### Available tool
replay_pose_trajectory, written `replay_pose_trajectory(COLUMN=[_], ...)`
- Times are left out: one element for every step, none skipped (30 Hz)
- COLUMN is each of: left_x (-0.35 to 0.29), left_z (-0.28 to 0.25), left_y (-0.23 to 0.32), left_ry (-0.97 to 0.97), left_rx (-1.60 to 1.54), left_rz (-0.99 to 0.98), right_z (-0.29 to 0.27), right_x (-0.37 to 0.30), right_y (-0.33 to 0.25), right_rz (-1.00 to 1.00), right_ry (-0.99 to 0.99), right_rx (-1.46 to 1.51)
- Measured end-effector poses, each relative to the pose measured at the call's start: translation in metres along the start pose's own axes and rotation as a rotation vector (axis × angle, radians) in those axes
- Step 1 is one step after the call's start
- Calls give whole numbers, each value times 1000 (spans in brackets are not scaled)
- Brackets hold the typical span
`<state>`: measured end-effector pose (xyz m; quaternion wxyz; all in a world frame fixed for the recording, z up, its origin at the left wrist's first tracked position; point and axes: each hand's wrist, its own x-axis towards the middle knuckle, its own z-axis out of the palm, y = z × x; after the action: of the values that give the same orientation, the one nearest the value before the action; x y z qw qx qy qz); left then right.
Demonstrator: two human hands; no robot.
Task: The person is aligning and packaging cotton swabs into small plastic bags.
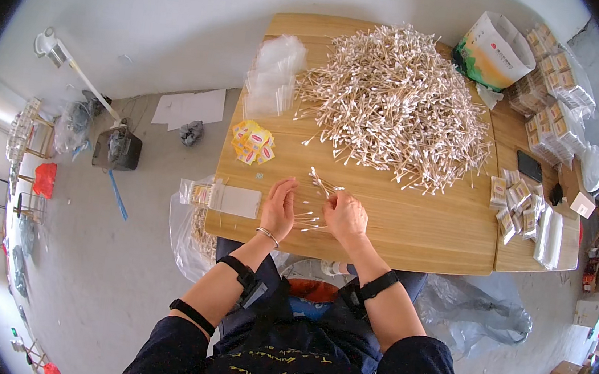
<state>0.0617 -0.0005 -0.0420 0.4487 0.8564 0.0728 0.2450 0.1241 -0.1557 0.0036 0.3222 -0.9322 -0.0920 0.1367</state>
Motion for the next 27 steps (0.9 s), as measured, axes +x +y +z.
replay_pose_trajectory(left_x=[1,1,0,1,1,1,1,1,1,1,1,2,1,0,0,1,2,1,2,2,2,2,2,2,3,3,3], left_z=[-1,-2,-2,-1,-1,-3,-5,-6,-6,-6,-6,-4,-3,-2,-2,-1,0,0,1,1,1,-1,-1,-2,-1,0,0], left_y=[-2,-3,-4,-2,1,3,3,5,6,8,9,7,2,-3,-9,-11,-13,-14,-13,-12,-11,-11,-11,-11,-10,-8,-6], left_ry=[5,11,12,-3,-17,-18,-48,-77,-79,-95,-112,-113,-90,-68,-67,-63,-58,-60,-58,-55,-57,-54,-50,-50,-52,-52,-54], left_rx=[-29,-57,-57,-107,-157,-158,-51,56,55,45,35,35,34,34,36,14,-9,-9,-14,-20,-22,-52,-82,-82,-56,-30,-32], left_rz=[-4,-8,-8,-49,-90,-89,-17,56,55,45,34,35,69,103,101,99,96,94,79,64,63,0,-62,-62,-30,2,4], right_z=[-2,-4,-4,-5,-5,-5,-3,0,4,9,14,18,20,23,24,23,23,22,20,17,15,12,10,9,10,13,15], right_x=[1,3,4,5,6,6,6,5,4,4,3,3,3,2,2,1,1,2,2,3,3,3,3,3,3,4,5], right_y=[3,7,9,12,14,16,15,13,10,8,6,5,0,-4,-7,-7,-8,-9,-7,-4,-2,-1,-1,-2,0,2,4], right_rz=[0,-9,-19,-18,-27,-36,-35,-54,-73,-73,-107,-140,-142,-142,-141,-139,-151,-163,-159,-176,-193,-192,-169,-147,-144,-184,-224], right_ry=[0,14,27,28,5,-19,-19,-37,-55,-54,-62,-70,-73,-84,-94,-95,-93,-90,-90,-86,-82,-82,-74,-67,-64,-92,-120], right_rx=[-1,54,109,108,175,243,242,253,264,265,274,283,285,247,209,210,178,146,145,149,154,153,146,139,138,134,129])
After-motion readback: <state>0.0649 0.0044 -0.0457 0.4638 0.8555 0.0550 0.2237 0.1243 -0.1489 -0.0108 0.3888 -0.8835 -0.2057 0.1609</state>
